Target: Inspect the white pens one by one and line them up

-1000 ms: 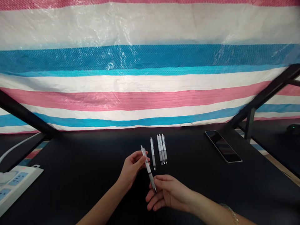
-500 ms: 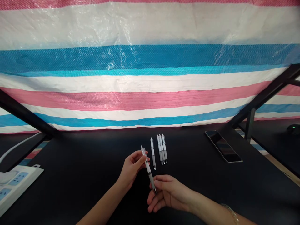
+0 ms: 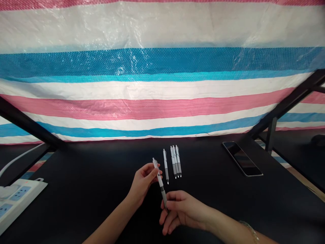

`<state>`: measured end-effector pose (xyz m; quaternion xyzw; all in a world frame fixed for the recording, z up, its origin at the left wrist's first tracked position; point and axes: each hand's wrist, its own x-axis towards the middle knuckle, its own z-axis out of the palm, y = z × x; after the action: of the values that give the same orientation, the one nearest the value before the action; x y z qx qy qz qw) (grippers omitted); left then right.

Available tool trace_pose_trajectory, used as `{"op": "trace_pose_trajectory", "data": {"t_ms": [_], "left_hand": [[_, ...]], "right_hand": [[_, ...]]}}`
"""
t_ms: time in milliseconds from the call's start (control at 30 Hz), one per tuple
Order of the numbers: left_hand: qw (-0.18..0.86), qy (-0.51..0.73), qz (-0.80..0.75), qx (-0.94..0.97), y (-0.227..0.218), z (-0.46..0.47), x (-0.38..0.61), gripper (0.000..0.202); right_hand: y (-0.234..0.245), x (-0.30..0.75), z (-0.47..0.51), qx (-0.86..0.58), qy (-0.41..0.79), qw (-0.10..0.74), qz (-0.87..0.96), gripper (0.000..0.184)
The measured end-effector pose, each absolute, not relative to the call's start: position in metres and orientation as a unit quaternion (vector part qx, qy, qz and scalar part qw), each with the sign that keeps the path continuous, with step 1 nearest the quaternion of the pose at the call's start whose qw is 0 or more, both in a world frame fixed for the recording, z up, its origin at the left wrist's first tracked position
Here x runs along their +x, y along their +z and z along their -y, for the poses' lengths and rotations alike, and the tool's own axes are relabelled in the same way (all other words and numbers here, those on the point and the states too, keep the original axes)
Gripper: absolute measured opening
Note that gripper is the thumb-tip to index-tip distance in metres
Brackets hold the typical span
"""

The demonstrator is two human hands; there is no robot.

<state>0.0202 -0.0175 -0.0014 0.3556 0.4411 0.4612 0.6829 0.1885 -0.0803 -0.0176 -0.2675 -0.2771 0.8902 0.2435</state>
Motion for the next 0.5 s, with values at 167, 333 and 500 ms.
{"op": "trace_pose_trajectory", "data": {"t_ms": [167, 333, 500], "left_hand": [[0.679, 0.493, -0.435, 0.327, -0.004, 0.017, 0.019, 0.025], [0.653, 0.539, -0.436, 0.306, -0.001, 0.011, 0.014, 0.026], [0.634, 0.568, -0.443, 0.282, 0.001, 0.003, 0.008, 0.027]], "right_hand": [[-0.017, 0.189, 0.080, -0.283, 0.885, 0.219, 0.298, 0.030], [-0.014, 0.190, 0.079, -0.285, 0.887, 0.198, 0.306, 0.032], [-0.015, 0.190, 0.080, -0.281, 0.886, 0.192, 0.315, 0.032]]}}
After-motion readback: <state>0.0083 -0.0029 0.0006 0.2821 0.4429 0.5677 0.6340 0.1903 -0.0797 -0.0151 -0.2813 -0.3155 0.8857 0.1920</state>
